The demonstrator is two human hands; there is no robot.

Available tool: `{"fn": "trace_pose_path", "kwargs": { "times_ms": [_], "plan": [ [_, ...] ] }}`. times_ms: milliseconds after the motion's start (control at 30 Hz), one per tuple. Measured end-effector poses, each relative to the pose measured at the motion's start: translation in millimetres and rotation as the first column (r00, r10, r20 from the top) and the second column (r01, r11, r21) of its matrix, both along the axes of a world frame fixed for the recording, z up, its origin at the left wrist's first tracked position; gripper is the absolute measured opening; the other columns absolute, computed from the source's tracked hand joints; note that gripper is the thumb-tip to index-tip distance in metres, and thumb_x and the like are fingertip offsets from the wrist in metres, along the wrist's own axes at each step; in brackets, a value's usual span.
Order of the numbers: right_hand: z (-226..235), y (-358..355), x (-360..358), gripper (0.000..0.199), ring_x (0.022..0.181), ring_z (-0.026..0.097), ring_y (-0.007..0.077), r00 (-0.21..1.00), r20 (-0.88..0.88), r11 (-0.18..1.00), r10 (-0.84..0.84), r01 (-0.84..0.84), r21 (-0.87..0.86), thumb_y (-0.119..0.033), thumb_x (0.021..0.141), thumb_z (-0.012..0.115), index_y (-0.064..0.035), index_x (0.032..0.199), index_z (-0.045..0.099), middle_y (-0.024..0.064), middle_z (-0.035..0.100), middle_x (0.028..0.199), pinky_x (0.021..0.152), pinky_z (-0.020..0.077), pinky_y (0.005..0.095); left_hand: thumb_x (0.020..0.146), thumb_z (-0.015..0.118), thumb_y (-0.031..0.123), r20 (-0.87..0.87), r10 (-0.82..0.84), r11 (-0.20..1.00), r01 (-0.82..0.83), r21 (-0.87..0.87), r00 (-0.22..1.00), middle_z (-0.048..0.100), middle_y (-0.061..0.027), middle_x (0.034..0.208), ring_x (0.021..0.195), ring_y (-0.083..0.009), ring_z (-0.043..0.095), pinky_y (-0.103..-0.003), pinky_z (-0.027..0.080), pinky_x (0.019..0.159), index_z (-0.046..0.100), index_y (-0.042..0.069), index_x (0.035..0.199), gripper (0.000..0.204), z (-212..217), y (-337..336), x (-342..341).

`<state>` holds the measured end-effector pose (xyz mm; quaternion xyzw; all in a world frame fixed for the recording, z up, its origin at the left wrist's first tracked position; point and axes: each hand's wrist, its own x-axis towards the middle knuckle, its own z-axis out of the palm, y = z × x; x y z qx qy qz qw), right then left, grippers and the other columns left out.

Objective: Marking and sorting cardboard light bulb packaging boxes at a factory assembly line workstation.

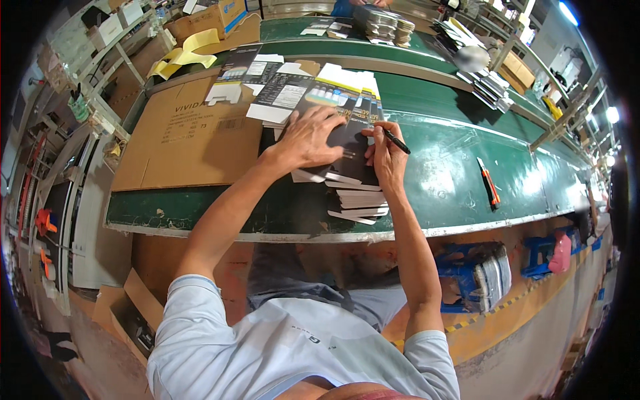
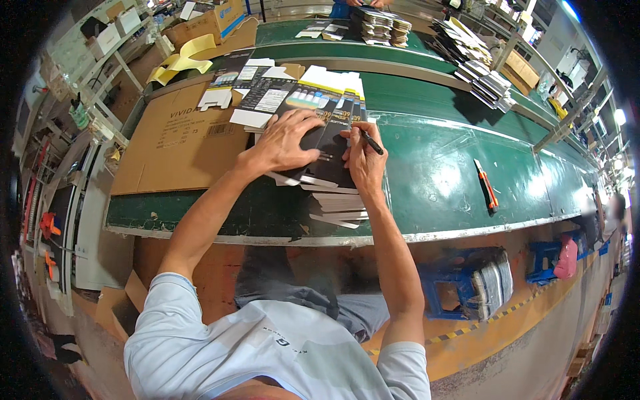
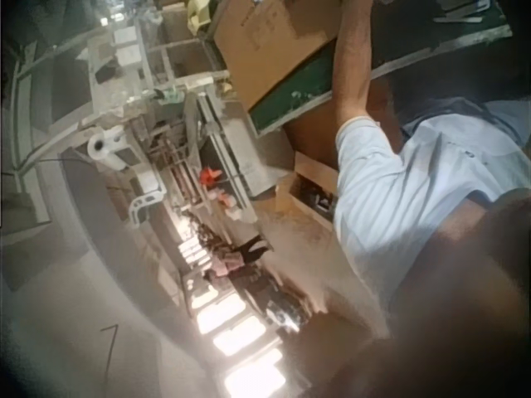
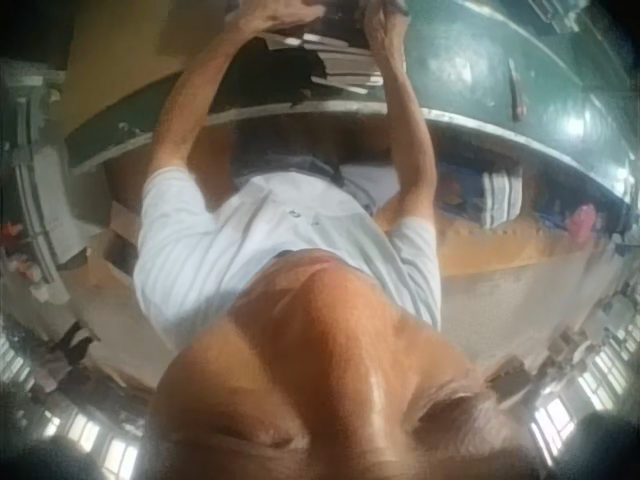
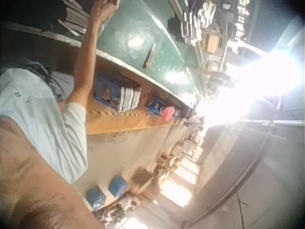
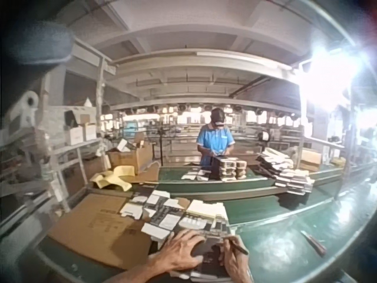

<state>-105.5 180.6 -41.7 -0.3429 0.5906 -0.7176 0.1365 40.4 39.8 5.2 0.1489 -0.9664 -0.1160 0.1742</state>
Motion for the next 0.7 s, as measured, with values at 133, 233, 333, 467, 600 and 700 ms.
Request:
{"fn": "trace_pose_path", "kwargs": {
  "times_ms": [133, 233, 333, 467, 600, 700],
  "plan": [
    [2, -2, 0, 0.019, 0.056, 0.056, 0.0044, 1.0, 0.01, 1.0, 0.002, -0.002, -0.017, -0.021, 0.105, 0.055, -0.0038, 0.11, 0.059, 0.0108, 0.074, 0.094, 0.045, 0.0456, 0.0212, 0.075, 0.068, 0.024, -0.073, -0.046, 0.999, 0.044, -0.028, 0.996, 0.058, -0.013, 0.136, 0.131, -0.0324, 0.05, -0.045, 0.037, 0.11, 0.064, 0.008, 0.127, 0.054, 3, -15, 55],
    [0, -4, 0, 0.019, 0.056, 0.055, 0.0043, 1.0, 0.014, 0.999, 0.019, -0.019, -0.037, -0.021, 0.105, 0.055, -0.0038, 0.11, 0.059, 0.0107, 0.074, 0.094, 0.045, 0.0453, 0.0212, 0.076, 0.07, 0.014, -0.14, 0.054, 0.984, -0.077, -0.163, 0.989, 0.063, -0.0125, 0.126, 0.124, -0.0317, 0.055, -0.044, 0.043, 0.103, 0.066, 0.006, 0.118, 0.043, 3, -28, 106],
    [-2, -3, 1, 0.02, 0.056, 0.054, 0.0047, 1.0, 0.027, 0.999, 0.014, -0.013, -0.03, -0.022, 0.105, 0.055, -0.0041, 0.112, 0.06, 0.0113, 0.074, 0.096, 0.046, 0.0457, 0.0215, 0.076, 0.072, 0.007, -0.44, 0.187, 0.973, -0.228, -0.043, 0.879, 0.067, -0.0115, 0.106, 0.106, -0.031, 0.061, -0.041, 0.048, 0.091, 0.068, 0.004, 0.102, 0.026, -7, -16, 139],
    [10, 0, 10, 0.02, 0.056, 0.054, 0.0051, 0.999, 0.034, 1.0, -0.009, 0.008, 0.024, -0.021, 0.105, 0.054, -0.0048, 0.114, 0.06, 0.011, 0.074, 0.099, 0.047, 0.0446, 0.0212, 0.093, 0.071, 0.021, -0.399, 0.441, 0.763, -0.101, 0.639, 0.804, 0.06, 0.0003, 0.07, 0.064, -0.0082, 0.056, -0.025, 0.044, 0.057, 0.07, 0.003, 0.083, 0.02, -59, 22, 154],
    [-2, 7, 2, 0.023, 0.055, 0.055, 0.0062, 1.0, -0.014, 1.0, -0.021, 0.022, 0.014, -0.024, 0.105, 0.055, -0.0027, 0.113, 0.06, 0.0115, 0.074, 0.099, 0.046, 0.0435, 0.021, 0.096, 0.066, 0.049, -0.18, 0.625, 0.031, 0.206, 0.978, 0.76, 0.066, -0.0051, 0.09, 0.066, -0.0119, 0.061, -0.025, 0.048, 0.059, 0.063, 0.006, 0.114, 0.047, -89, 15, 114],
    [-1, 5, 8, 0.023, 0.056, 0.055, 0.0061, 0.999, -0.042, 1.0, 0.001, -0.001, -0.004, -0.024, 0.105, 0.055, -0.0024, 0.112, 0.06, 0.0118, 0.073, 0.099, 0.045, 0.0434, 0.0207, 0.096, 0.066, 0.049, -0.164, 0.785, -0.089, 0.371, 0.924, 0.597, 0.067, -0.005, 0.097, 0.071, -0.0148, 0.064, -0.028, 0.05, 0.063, 0.062, 0.008, 0.117, 0.047, -98, -12, 103]
  ]
}}
